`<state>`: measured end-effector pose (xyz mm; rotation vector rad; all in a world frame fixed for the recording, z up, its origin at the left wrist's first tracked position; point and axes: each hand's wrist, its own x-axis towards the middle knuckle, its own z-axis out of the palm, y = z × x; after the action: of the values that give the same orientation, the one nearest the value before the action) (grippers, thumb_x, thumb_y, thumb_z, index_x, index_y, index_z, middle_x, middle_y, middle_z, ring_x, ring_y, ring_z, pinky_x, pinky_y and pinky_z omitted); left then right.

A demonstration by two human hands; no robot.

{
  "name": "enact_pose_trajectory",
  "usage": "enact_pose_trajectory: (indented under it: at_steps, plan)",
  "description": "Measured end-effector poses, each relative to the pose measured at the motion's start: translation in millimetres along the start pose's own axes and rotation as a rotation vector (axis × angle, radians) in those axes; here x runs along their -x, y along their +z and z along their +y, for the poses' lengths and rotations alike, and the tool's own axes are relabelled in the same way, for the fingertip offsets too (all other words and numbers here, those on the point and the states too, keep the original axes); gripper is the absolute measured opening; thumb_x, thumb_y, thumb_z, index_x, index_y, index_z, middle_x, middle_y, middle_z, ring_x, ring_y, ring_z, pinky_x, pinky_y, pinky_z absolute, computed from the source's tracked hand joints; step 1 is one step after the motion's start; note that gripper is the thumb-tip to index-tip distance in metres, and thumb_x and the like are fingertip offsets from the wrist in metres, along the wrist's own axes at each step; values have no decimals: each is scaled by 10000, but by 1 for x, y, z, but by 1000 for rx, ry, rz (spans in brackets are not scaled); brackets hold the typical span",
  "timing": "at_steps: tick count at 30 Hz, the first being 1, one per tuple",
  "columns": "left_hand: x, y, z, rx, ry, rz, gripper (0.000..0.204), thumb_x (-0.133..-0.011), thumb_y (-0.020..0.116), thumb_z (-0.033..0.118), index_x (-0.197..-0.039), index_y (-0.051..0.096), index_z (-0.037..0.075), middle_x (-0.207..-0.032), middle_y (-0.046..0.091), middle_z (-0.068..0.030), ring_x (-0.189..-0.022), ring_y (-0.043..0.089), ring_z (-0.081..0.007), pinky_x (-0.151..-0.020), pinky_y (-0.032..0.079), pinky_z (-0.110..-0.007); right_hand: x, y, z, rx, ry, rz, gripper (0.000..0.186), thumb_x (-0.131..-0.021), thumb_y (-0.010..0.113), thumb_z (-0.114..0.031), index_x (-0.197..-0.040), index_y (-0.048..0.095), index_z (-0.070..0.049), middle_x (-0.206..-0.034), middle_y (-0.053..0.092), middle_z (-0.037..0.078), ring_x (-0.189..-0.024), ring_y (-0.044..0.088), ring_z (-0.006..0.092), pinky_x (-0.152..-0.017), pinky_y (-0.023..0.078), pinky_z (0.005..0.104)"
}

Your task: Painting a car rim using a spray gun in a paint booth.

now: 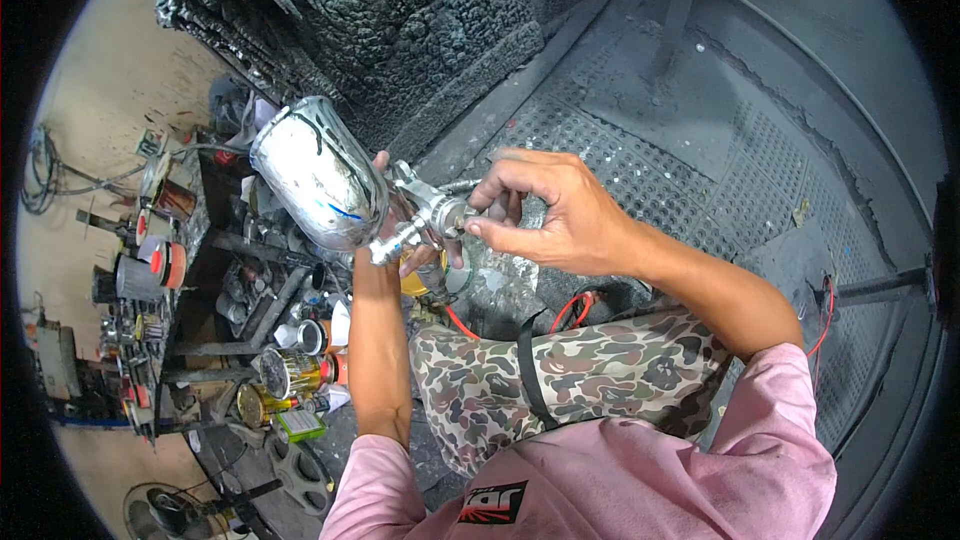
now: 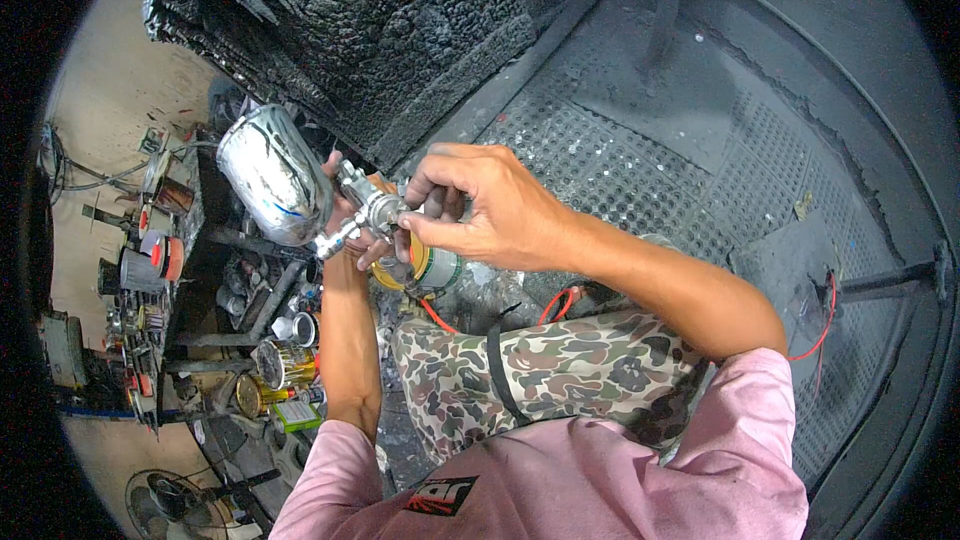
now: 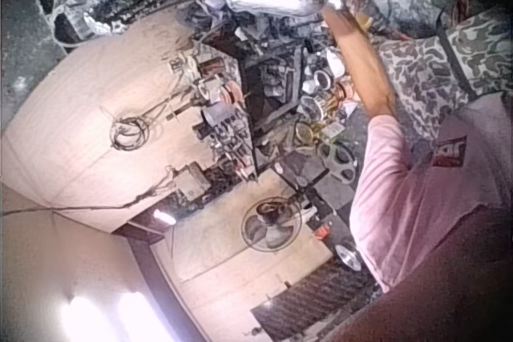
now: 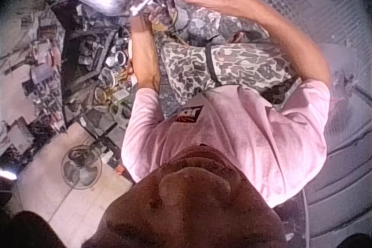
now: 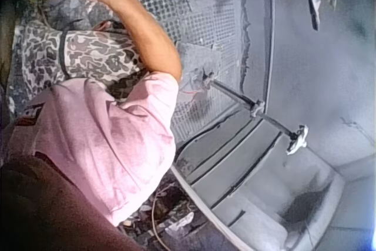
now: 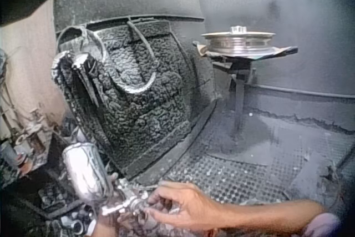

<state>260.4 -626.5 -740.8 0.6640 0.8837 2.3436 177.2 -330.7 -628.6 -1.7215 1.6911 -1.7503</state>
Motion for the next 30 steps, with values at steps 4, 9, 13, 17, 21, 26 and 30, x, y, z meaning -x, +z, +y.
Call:
enact_pose_trajectory:
  at_steps: [4,9,13,17,21,26,30]
  plan:
    - [-11,15,0,140,166,25,669,-1050,354,549,-1333,588,-9,-1071,720,-222,-673,686,-318,-553,564,-413,4,-2,7,26,10,18,168,-859,725,-123,-896,664,29,-792,628,107,-677,652,182,-598,511,315]
    - [69,-38,-27,234,582,654,652,-1049,357,530,-1433,477,17,-1260,647,-212,-937,682,-302,-791,572,-389,0,-2,11,43,6,-14,161,-862,717,-109,-927,674,31,-816,633,109,-674,639,178,-609,502,326]
    - [16,13,-18,118,191,541,810,-910,424,736,-1181,625,0,-902,701,-260,-577,640,-332,-452,537,-423,3,-14,22,111,141,-61,162,-866,723,-125,-934,684,17,-809,627,113,-673,628,185,-612,495,334]
    - [7,50,-26,-131,343,703,691,-976,457,620,-1241,588,-4,-965,698,-210,-497,624,-266,-368,457,-330,5,-21,42,242,178,-151,169,-881,739,-148,-947,702,3,-789,615,76,-673,588,148,-618,470,317]
    - [16,86,-41,-575,135,1049,503,-1029,463,480,-1191,617,30,-917,697,-107,-570,572,-135,-437,388,-268,0,-27,60,252,369,-215,177,-877,747,-162,-928,713,5,-782,615,58,-674,557,115,-623,465,302]
    - [30,107,-62,-1249,-117,1253,605,-966,579,470,-1289,602,-40,-1233,649,-211,-1213,573,-299,-1078,399,-382,-12,-23,89,231,385,-299,189,-901,733,-169,-958,716,10,-785,644,41,-687,554,85,-613,458,274]
    - [35,146,-64,-1143,-227,1299,744,-920,630,533,-1351,558,-68,-1415,541,-255,-1364,471,-338,-1142,335,-388,-20,-4,114,197,398,-328,217,-917,717,-217,-914,715,0,-682,604,45,-612,530,95,-575,454,305]
